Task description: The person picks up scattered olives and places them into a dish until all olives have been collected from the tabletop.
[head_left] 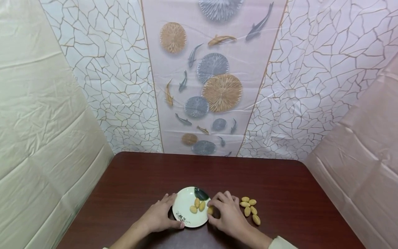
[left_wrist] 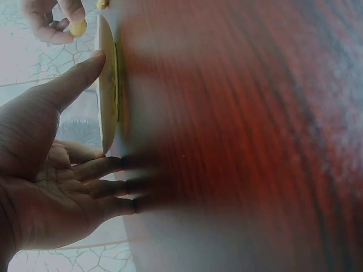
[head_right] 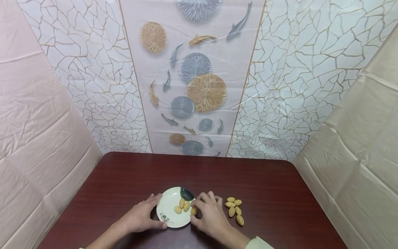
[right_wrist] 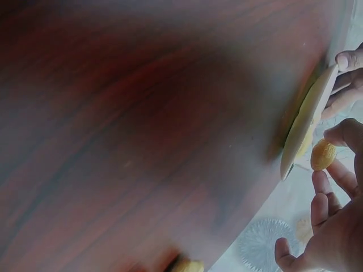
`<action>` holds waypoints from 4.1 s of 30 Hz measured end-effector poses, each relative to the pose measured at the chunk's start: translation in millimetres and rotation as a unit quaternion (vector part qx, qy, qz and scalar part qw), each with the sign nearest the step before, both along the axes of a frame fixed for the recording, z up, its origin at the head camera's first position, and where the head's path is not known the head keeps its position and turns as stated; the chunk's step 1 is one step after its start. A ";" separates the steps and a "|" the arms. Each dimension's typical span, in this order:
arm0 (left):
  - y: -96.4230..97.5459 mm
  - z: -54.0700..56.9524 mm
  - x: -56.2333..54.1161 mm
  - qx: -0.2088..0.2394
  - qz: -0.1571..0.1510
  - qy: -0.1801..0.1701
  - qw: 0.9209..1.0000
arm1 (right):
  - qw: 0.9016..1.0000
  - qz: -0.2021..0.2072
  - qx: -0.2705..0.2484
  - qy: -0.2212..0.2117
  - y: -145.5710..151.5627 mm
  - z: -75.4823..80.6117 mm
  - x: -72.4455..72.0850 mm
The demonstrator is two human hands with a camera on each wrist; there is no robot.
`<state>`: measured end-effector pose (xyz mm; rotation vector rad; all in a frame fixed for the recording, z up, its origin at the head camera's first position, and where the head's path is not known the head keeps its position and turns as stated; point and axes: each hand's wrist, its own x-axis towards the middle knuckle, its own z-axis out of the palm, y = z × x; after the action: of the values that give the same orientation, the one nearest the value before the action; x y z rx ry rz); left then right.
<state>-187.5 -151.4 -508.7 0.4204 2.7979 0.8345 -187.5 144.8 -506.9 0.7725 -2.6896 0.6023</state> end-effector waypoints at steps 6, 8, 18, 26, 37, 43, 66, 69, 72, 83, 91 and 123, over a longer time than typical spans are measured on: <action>0.0 1.7 -0.4 0.005 -0.005 0.000 1.000 | 1.000 0.015 -0.005 -0.012 -9.8 -1.8 0.5; -0.2 1.9 -0.1 0.006 -0.006 0.000 1.000 | 1.000 0.018 -0.006 -0.016 -12.4 -3.4 0.9; 0.1 2.1 -0.3 0.005 -0.005 -0.001 1.000 | 1.000 0.028 -0.007 0.009 -21.9 -10.6 2.6; -0.2 1.8 -1.2 0.003 -0.004 -0.002 1.000 | 0.999 0.035 -0.008 -0.001 -25.7 -11.0 2.8; -0.7 -0.4 -0.5 0.004 -0.001 0.002 1.000 | 0.999 0.044 0.001 -0.031 -27.3 -10.7 2.1; -0.7 -1.7 -0.4 0.002 0.000 0.005 1.000 | 0.999 0.043 0.005 -0.030 -27.1 -10.9 2.5; -0.4 0.3 0.6 0.002 0.006 0.002 1.000 | 0.999 0.024 0.002 -0.049 -10.5 2.2 8.3; -0.1 -0.1 0.9 0.003 0.006 0.000 1.000 | 0.999 0.016 0.006 -0.041 -6.8 2.4 9.3; 0.3 0.2 0.9 0.002 0.006 -0.001 1.000 | 0.999 0.005 0.013 -0.028 -2.5 2.3 9.4; 0.8 1.3 1.9 0.003 0.001 -0.006 1.000 | 0.999 -0.018 0.012 -0.024 17.2 4.8 12.6; 0.5 -0.7 1.7 0.002 -0.002 -0.003 1.000 | 0.999 -0.032 0.018 0.005 30.3 4.2 12.1; 1.0 0.2 1.4 0.006 -0.002 -0.007 1.000 | 0.991 -0.119 0.054 0.019 96.3 0.5 11.7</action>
<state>-186.2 -150.4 -508.5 0.4215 2.7801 0.8500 -175.8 241.2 -506.4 0.4708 -2.7413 0.3835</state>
